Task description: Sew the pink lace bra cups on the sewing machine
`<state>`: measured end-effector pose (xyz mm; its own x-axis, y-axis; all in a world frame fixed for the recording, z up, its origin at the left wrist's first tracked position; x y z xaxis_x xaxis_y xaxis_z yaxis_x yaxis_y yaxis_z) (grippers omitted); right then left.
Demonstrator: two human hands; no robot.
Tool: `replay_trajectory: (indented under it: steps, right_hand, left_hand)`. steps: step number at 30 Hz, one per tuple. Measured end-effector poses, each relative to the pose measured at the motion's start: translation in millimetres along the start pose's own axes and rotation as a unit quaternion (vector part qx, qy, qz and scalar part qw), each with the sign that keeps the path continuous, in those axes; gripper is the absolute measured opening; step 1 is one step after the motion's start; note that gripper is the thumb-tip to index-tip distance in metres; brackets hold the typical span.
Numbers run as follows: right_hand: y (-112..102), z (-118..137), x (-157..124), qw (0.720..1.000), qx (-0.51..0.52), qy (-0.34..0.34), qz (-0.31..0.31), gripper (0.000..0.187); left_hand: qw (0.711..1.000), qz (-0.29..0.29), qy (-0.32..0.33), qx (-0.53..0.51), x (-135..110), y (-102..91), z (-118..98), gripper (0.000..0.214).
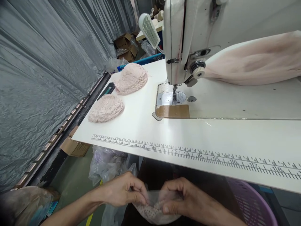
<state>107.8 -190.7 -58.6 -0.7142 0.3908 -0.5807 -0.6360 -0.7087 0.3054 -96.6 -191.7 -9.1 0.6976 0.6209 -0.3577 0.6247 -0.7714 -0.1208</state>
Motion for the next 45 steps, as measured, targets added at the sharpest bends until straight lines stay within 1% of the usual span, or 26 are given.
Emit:
replay_trajectory:
  steps: [5, 9, 13, 17, 19, 20, 23, 25, 28, 32, 36, 41, 45]
  right_hand:
    - [1, 2, 2, 1.000, -0.006, -0.003, 0.004, 0.032]
    - [-3, -6, 1, 1.000, 0.000, 0.007, 0.002, 0.035]
    - [-6, -15, 1, 0.999, -0.022, 0.031, -0.009, 0.039]
    - [-5, -16, 2, 0.999, -0.010, 0.034, 0.006, 0.036]
    - [-3, -14, 3, 0.999, 0.003, 0.031, 0.012, 0.034]
    - [-2, -13, 3, 0.999, 0.004, 0.029, 0.014, 0.034]
    - [0, -8, 3, 1.000, -0.009, 0.023, 0.015, 0.036]
    - [0, -5, 1, 1.000, -0.017, 0.021, 0.014, 0.036]
    - [0, 2, -6, 0.999, -0.022, 0.022, 0.023, 0.035]
    - [1, 5, -13, 0.999, -0.032, 0.029, 0.019, 0.031]
    - [2, 1, -14, 0.997, -0.061, 0.036, 0.007, 0.027]
    - [2, 0, -16, 0.994, -0.095, 0.046, -0.019, 0.021]
    - [7, 3, -18, 0.991, -0.109, 0.055, -0.050, 0.021]
  left_hand:
    - [0.999, 0.031, 0.011, -0.024, -1, -1.9, -8, 0.029]
    - [0.998, 0.042, -0.005, -0.041, -5, 0.0, -1, 0.031]
    - [0.999, 0.051, -0.018, 0.004, -5, 0.1, 3, 0.021]
    - [0.997, 0.082, -0.011, -0.010, -4, -2.9, -1, 0.021]
    - [0.996, 0.086, -0.010, -0.035, -3, -2.2, -1, 0.028]
    - [0.995, 0.083, -0.012, -0.050, -1, -0.8, 0, 0.035]
    - [0.992, 0.057, -0.032, -0.105, 4, 6.2, 7, 0.058]
    - [0.989, 0.035, -0.056, -0.130, 7, 10.1, 12, 0.062]
    - [0.985, 0.022, -0.076, -0.152, 9, 11.0, 15, 0.058]
    - [0.985, 0.018, -0.070, -0.158, 4, 5.7, 14, 0.048]
    - [0.985, 0.029, -0.063, -0.158, -1, 4.3, 13, 0.039]
    - [0.986, 0.025, -0.054, -0.154, -1, 5.0, 12, 0.032]
    - [0.986, 0.005, -0.079, -0.150, -1, 6.5, 10, 0.031]
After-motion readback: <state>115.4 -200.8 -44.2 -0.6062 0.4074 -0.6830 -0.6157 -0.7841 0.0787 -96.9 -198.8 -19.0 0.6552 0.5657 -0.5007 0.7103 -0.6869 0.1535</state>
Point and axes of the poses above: each hand's wrist, its own x-axis towards the middle knuckle, its own y-axis out of the palm, z = x × y, the point moved 2 cm from there along x, towards the middle knuckle, and after that the axes turned 15 degrees about y, right-handed, at the moved point
